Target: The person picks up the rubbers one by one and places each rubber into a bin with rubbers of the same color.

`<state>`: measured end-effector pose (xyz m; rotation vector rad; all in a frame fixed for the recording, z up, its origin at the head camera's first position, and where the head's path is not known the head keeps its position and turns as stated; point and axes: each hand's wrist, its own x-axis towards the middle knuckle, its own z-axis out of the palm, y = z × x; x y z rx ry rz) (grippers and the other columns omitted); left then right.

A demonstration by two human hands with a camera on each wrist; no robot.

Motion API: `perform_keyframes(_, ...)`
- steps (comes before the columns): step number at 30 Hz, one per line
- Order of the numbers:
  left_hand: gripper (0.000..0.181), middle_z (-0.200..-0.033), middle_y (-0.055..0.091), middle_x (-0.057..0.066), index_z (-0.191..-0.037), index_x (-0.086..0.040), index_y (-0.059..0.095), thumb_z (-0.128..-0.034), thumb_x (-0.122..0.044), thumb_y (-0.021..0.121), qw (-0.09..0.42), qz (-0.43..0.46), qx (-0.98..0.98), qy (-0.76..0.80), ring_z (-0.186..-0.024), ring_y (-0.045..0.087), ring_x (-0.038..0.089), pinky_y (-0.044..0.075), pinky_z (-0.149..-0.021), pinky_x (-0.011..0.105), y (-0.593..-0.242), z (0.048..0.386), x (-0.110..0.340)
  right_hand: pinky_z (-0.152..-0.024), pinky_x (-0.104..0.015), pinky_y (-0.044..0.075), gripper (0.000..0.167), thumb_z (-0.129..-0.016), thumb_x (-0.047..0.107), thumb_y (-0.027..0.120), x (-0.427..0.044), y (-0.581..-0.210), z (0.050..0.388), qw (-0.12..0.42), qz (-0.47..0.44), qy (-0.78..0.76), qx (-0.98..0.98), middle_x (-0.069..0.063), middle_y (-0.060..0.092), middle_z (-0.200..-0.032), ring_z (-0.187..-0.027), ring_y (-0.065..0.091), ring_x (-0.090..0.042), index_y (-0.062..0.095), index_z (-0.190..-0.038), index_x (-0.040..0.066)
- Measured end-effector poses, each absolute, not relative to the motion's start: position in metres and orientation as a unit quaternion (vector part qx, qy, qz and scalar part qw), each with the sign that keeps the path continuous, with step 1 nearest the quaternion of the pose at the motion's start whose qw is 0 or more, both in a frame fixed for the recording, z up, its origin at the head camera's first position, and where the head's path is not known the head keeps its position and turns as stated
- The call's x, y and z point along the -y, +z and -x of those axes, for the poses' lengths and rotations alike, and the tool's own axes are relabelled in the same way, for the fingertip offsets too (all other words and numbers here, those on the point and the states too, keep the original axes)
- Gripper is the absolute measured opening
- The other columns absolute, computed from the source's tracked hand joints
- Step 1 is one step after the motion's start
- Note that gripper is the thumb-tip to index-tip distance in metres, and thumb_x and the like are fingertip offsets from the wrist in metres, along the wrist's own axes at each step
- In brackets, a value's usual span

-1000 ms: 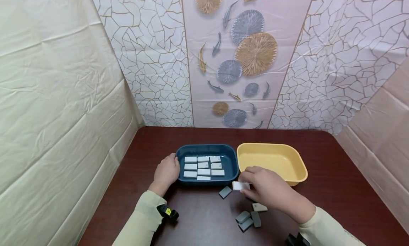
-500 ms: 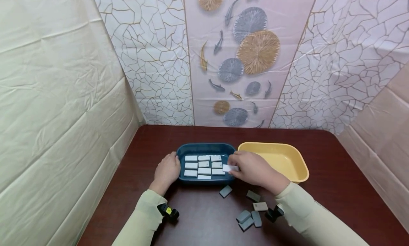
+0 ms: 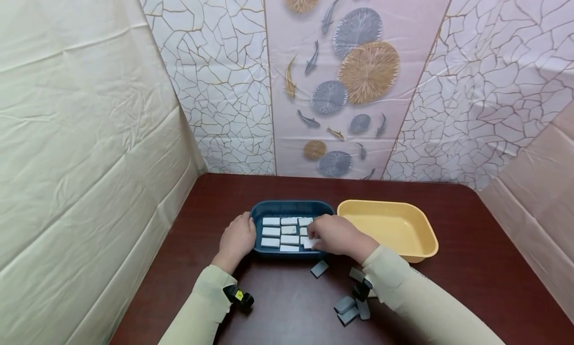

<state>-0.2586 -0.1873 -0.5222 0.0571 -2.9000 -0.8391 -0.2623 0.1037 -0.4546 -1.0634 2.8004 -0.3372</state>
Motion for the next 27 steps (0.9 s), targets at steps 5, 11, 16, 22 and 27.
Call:
perform_keyframes(5, 0.039, -0.126, 0.072, 0.02, -0.141, 0.003, 0.065, -0.1167, -0.022, 0.049, 0.064, -0.016, 0.959, -0.275, -0.111, 0.072, 0.04, 0.059, -0.095, 0.059, -0.523, 0.257, 0.187, -0.077, -0.036, 0.061, 0.011, -0.094, 0.018, 0.091, -0.098, -0.46, 0.267, 0.088, 0.354, -0.111, -0.924, 0.004, 0.077, -0.094, -0.078, 0.062, -0.012, 0.083, -0.101, 0.017)
perform_keyframes(11, 0.04, -0.126, 0.072, 0.019, -0.141, 0.002, 0.066, -0.1173, -0.024, 0.048, 0.067, -0.014, 0.958, -0.279, -0.11, 0.072, 0.039, 0.059, -0.095, 0.058, -0.524, 0.258, 0.188, -0.075, -0.033, 0.058, 0.008, -0.094, 0.017, 0.09, -0.095, -0.466, 0.276, 0.111, 0.359, -0.116, -0.92, 0.008, 0.073, -0.087, -0.076, 0.061, -0.01, 0.082, -0.096, 0.019)
perform_keyframes(16, 0.04, -0.126, 0.072, 0.02, -0.141, 0.002, 0.066, -0.1172, -0.024, 0.047, 0.065, -0.015, 0.958, -0.28, -0.111, 0.072, 0.039, 0.059, -0.096, 0.059, -0.524, 0.258, 0.187, -0.075, -0.032, 0.058, 0.009, -0.094, 0.017, 0.09, -0.094, -0.471, 0.279, 0.12, 0.358, -0.114, -0.919, 0.011, 0.072, -0.085, -0.074, 0.061, -0.008, 0.083, -0.095, 0.021)
perform_keyframes(22, 0.04, -0.129, 0.072, 0.021, -0.142, 0.003, 0.065, -0.1171, -0.023, 0.048, 0.062, -0.015, 0.957, -0.281, -0.114, 0.071, 0.04, 0.058, -0.098, 0.059, -0.523, 0.258, 0.186, -0.074, -0.031, 0.059, 0.01, -0.094, 0.015, 0.089, -0.093, -0.472, 0.279, 0.119, 0.365, -0.112, -0.917, 0.01, 0.072, -0.084, -0.073, 0.061, -0.008, 0.082, -0.093, 0.022)
perform_keyframes(27, 0.04, -0.129, 0.071, 0.021, -0.143, 0.003, 0.064, -0.1173, -0.023, 0.048, 0.063, -0.015, 0.958, -0.281, -0.114, 0.071, 0.04, 0.058, -0.098, 0.059, -0.522, 0.258, 0.186, -0.074, -0.031, 0.058, 0.011, -0.094, 0.014, 0.088, -0.091, -0.473, 0.281, 0.117, 0.368, -0.103, -0.916, 0.011, 0.072, -0.084, -0.072, 0.061, -0.007, 0.082, -0.091, 0.024)
